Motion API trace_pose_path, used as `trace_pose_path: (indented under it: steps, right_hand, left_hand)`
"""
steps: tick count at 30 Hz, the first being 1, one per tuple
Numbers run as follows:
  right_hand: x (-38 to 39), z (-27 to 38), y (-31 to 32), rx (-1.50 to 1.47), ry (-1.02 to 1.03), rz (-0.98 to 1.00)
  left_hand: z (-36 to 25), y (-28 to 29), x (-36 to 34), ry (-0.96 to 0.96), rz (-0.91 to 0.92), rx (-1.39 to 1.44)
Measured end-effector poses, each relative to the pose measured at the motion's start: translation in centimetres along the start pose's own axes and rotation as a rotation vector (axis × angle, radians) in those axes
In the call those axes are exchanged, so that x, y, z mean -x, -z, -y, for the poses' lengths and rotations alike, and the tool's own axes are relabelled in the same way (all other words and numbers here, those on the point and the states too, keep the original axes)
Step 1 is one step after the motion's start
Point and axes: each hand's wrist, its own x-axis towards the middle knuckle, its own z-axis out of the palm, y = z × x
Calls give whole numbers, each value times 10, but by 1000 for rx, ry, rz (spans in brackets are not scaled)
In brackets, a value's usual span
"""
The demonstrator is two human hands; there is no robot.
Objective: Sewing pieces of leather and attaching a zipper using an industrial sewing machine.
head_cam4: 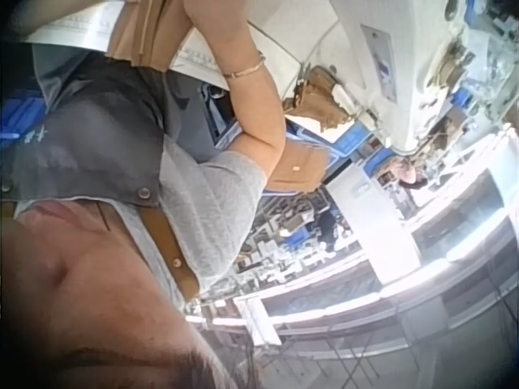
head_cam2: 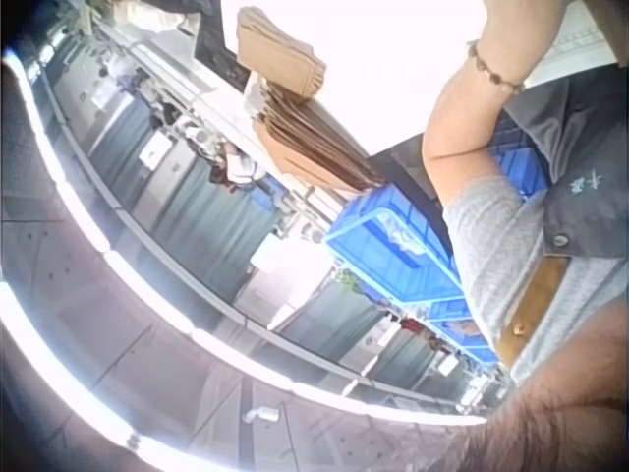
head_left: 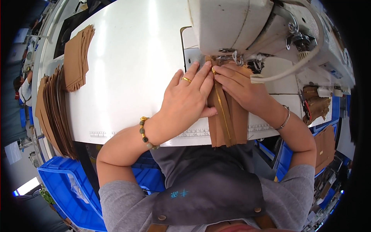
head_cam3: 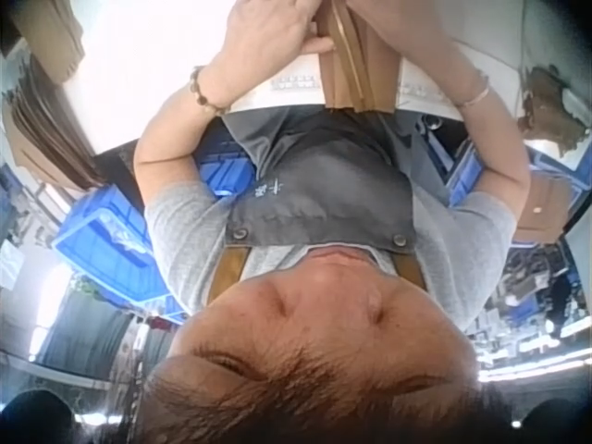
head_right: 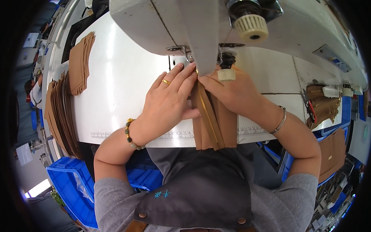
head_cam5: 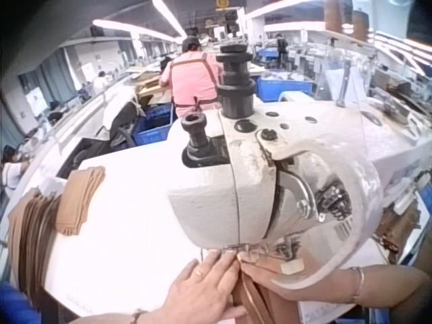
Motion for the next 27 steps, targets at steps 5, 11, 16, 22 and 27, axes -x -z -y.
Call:
trace_pose_path:
  steps: [5,11,16,22,27]
  right_hand:
    - [3,-1,-2,13,5,-7]
    - [2,2,0,14,-87,34]
    - [3,2,-1,58,-82,55]
    - [4,0,-4,27,-30,10]
    - [4,-1,-4,3,-24,13]
  left_hand:
    - [-2,1,1,27,-7,9]
    - [-1,-1,1,26,-20,7]
    - [-1,0,1,-4,-46,22]
    - [-3,3,1,5,-17,-2]
    - [-3,3,2,11,-3,-29]
